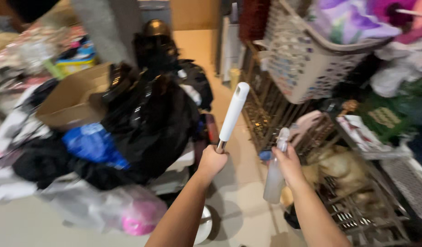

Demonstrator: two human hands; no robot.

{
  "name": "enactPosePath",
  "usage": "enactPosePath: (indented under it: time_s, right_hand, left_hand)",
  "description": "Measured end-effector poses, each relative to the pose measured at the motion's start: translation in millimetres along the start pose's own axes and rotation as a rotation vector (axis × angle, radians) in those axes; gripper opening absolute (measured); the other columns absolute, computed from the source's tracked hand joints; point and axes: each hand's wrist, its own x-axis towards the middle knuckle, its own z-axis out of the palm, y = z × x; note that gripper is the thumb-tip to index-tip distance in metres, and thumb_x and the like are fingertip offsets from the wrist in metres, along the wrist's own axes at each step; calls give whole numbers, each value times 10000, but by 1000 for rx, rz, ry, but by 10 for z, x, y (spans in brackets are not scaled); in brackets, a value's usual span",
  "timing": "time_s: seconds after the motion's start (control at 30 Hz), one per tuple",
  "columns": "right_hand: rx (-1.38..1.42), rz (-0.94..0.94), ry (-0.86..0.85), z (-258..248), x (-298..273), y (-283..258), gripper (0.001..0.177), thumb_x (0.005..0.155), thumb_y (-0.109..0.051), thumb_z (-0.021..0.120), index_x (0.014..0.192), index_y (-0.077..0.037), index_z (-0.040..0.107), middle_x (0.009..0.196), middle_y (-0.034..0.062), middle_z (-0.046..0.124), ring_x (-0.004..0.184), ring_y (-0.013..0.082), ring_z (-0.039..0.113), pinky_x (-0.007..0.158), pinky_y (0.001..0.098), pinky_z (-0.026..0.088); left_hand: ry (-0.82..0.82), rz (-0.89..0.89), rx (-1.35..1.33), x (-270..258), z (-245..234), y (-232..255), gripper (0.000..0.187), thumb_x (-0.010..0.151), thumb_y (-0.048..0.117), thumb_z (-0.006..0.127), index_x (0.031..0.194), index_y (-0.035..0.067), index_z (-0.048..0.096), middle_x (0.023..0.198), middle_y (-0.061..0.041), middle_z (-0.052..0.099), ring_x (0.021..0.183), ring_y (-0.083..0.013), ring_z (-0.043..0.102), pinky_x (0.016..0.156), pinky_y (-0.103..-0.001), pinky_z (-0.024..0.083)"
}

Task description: The person organizes items in a cluttered room, moving laundry baskets and bags. They then use a spray bottle and a spin mop to clean the tiled floor, repeatedly spraying and mopping the same area.

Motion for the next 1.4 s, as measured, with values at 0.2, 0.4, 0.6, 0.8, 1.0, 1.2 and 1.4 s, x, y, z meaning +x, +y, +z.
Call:
enactPosePath:
  time_s: [0.2,0.4,0.6,0.8,1.0,1.2,1.4]
  right_hand:
    - [-103,-12,43,-873,583,130,426,909,-124,645,1326,-94,565,944,79,646,736,245,661,629,364,521]
    - [22,-128,-104,-1143,1341,240,505,885,-101,669,1372,-95,535,998,36,617,794,168,637,680,361,596]
    - [17,-258,-192,-1080,2123,362,462,913,-80,649,1363,-67,545,1040,39,639,825,138,657,688,341,600]
    - [-87,-95,-146,-527,3226,298,553,804,-48,693,1319,-121,506,1186,-43,669,603,188,645,564,347,558]
    - [-98,-23,-130,542,4862,48,578,809,-37,713,1354,-52,523,1198,80,686,630,208,673,591,354,564]
    - [-53,-95,-162,1465,6510,8,732,799,-65,722,1452,-69,390,1241,41,666,679,200,679,609,355,575]
    - [-159,-217,-222,2398,8061,60,775,812,-122,796,1489,-90,419,1138,99,623,843,166,655,656,369,587]
  left_hand:
    - [-113,203,-116,938,1034,291,192,754,163,752,750,15,629,644,-94,638,609,-223,636,590,-378,502]
    - [-47,256,-387,1657,1490,746,298,837,220,738,632,82,572,534,-5,531,468,-126,495,458,-338,379]
    - [50,216,-509,2380,1604,1333,622,918,510,741,545,121,433,486,34,424,416,-94,380,412,-314,282]
    - [266,230,-564,3630,1524,1557,603,924,482,730,558,141,393,482,51,421,419,-75,383,405,-316,301]
    - [238,168,-647,5143,1250,1660,564,940,411,712,579,148,368,475,36,395,385,-95,352,390,-319,256]
    - [319,215,-640,6643,1115,1641,589,961,401,712,542,119,411,463,14,444,386,-96,401,398,-306,313]
    - [394,235,-631,7901,1044,1548,576,959,418,704,543,82,488,465,-5,495,401,-104,450,415,-305,364]
